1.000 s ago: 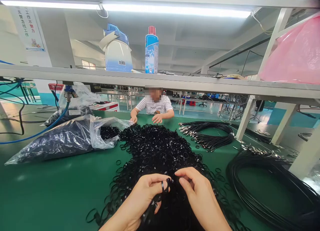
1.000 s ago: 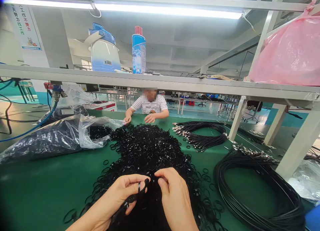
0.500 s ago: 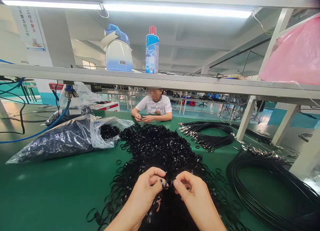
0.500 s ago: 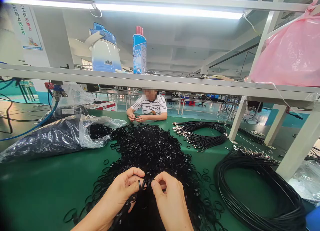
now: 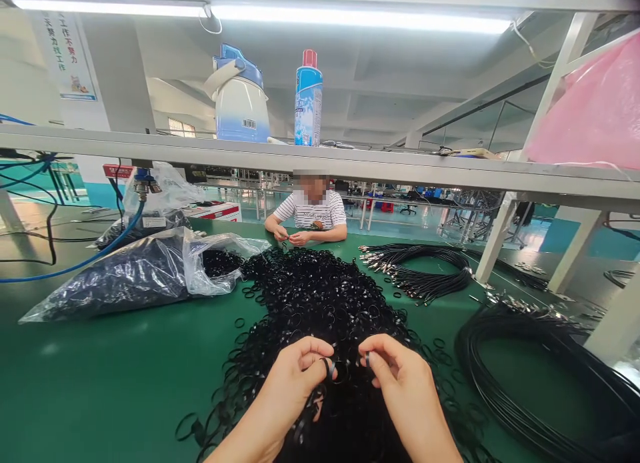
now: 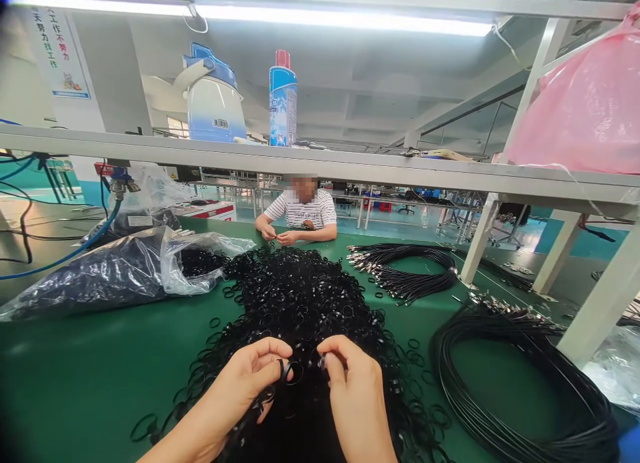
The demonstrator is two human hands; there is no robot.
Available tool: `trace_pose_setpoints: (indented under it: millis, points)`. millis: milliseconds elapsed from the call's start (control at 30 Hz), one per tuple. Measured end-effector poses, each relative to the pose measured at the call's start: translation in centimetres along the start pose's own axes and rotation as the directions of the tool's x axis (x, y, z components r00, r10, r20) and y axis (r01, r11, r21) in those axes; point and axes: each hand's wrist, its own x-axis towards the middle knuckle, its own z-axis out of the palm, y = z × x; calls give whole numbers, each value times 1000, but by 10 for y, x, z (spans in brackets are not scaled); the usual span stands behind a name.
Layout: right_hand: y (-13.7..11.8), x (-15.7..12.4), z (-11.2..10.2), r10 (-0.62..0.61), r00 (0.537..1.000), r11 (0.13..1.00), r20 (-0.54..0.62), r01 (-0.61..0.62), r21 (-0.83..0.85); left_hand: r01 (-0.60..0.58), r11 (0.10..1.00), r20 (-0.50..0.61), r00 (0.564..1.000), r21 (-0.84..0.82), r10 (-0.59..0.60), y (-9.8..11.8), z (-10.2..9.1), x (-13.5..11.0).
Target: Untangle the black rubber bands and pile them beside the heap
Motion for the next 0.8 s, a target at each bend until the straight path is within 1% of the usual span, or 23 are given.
trace_pose_setpoints:
  millis: [67,100,133,233,300,367,433,467,533,600,667,733,800]
  points:
    - [-2,-1,-1,-94,995,992,-29,92,-82,4,1000,4,1000,-4,-4,0,0,0]
    - [-4,-2,0,-118,993,989,-31,114,-97,11,1000,5,1000,-5,-11,0,0,0]
    - [-6,-2,1,-114,993,990,-12,113,-87,16,1000,5,1000,-6,-16,0,0,0]
    - [-13,-5,6,-39,993,999,113,38,17,-1,1000,16,1000,4,1,0,1,-2]
    - [-16,-5,8,-19,989,998,149,11,60,-20,1000,32,999,20,20,1,1,-2]
    - [-17,-5,7,-22,994,1000,109,21,18,-24,999,30,999,31,23,2,0,-2]
    - [-15,-4,2,-32,999,996,23,34,-84,-22,999,11,1000,30,21,3,0,-2]
    - [-13,-3,-1,-51,999,991,-16,48,-128,-22,999,4,1000,30,22,4,0,-2]
    - [-8,-1,-6,-109,993,979,-53,98,-177,-6,1000,6,1000,27,6,6,0,-3]
    - [-3,0,-8,-163,986,967,-46,150,-203,36,999,17,999,20,-36,9,0,-5]
    - [-1,0,-8,-186,981,956,-44,171,-240,88,996,23,996,5,-88,10,1,-6]
    - [-3,-1,-7,-200,978,949,-58,179,-261,113,994,32,993,-8,-112,11,1,-8]
    - [-10,-4,-4,-213,977,953,-26,202,-228,117,993,51,992,-10,-116,12,1,-9]
